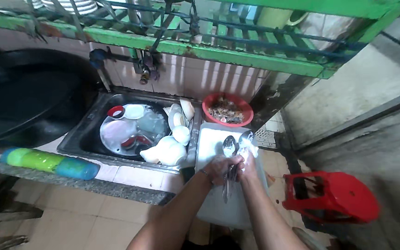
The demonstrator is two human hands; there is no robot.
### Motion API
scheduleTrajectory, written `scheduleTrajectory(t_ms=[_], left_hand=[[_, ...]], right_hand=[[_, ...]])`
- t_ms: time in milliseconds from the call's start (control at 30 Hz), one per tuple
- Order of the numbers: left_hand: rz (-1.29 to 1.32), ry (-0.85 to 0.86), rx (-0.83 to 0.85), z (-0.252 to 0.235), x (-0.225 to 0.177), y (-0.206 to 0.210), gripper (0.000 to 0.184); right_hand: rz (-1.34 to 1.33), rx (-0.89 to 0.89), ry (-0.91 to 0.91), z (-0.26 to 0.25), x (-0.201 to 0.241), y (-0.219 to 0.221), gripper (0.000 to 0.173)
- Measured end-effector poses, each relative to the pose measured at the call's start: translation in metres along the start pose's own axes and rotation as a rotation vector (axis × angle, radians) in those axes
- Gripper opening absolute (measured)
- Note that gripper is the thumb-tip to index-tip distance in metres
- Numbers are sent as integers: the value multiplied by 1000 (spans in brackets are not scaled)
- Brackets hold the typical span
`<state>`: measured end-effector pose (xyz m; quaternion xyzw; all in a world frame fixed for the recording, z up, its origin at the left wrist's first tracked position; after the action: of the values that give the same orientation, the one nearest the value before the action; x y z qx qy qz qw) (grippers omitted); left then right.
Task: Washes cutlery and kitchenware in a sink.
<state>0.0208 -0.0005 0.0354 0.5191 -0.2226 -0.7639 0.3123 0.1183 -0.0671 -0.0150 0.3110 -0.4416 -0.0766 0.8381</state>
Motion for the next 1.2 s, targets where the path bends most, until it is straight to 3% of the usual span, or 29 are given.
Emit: scheduleTrajectory(t_ms=[167,300,400,500,567,667,767,867,1000,1067,1200], left_hand=[[-167,-19,-125,0,-2,-19,28],[-79,-26,-71,6,-5,-22,35],[-157,-6,14,11,-8,-13,25],[-402,-33,55,15,-9,-18,11],[-386,-65,-35,18,-10,-26,23],[-230,-77,-122,19,-12,-33,41],[-196,-97,-115,21,-7,-33,37],[-287,-61,-132,23,-5,-32,26],[-270,-33,-168,27,-12,-27,33],[-98,-28,-69,30,-11,-27,36],[53,-40,114,36,-9,-11,30]], right_hand=[[286,-41,-186,-3,20,-5,18],[387,49,-394,3,36,2,16],[474,-52,-405,3,36,2,24],[869,-114,-454,17,49,12,42],[1096,-21,-513,31,60,25,41],[1236,47,-458,43,59,36,40],[1195,54,-518,45,70,42,32],[1089,-86,-523,36,80,33,29],[916,-230,-493,29,76,20,33],[777,-157,-421,29,69,13,35],[346,158,-322,16,42,2,16]])
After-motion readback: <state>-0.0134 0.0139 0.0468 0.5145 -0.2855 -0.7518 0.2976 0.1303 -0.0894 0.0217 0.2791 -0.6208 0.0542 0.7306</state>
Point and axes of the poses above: each hand's wrist, its own z-axis away from the middle knuckle, its own y-axis out of the palm, x = y × z, the point moved 4 cm from there along -z, towards the middle knuckle, and after that the axes turned 2 degrees about -z, right-handed, at the moved point
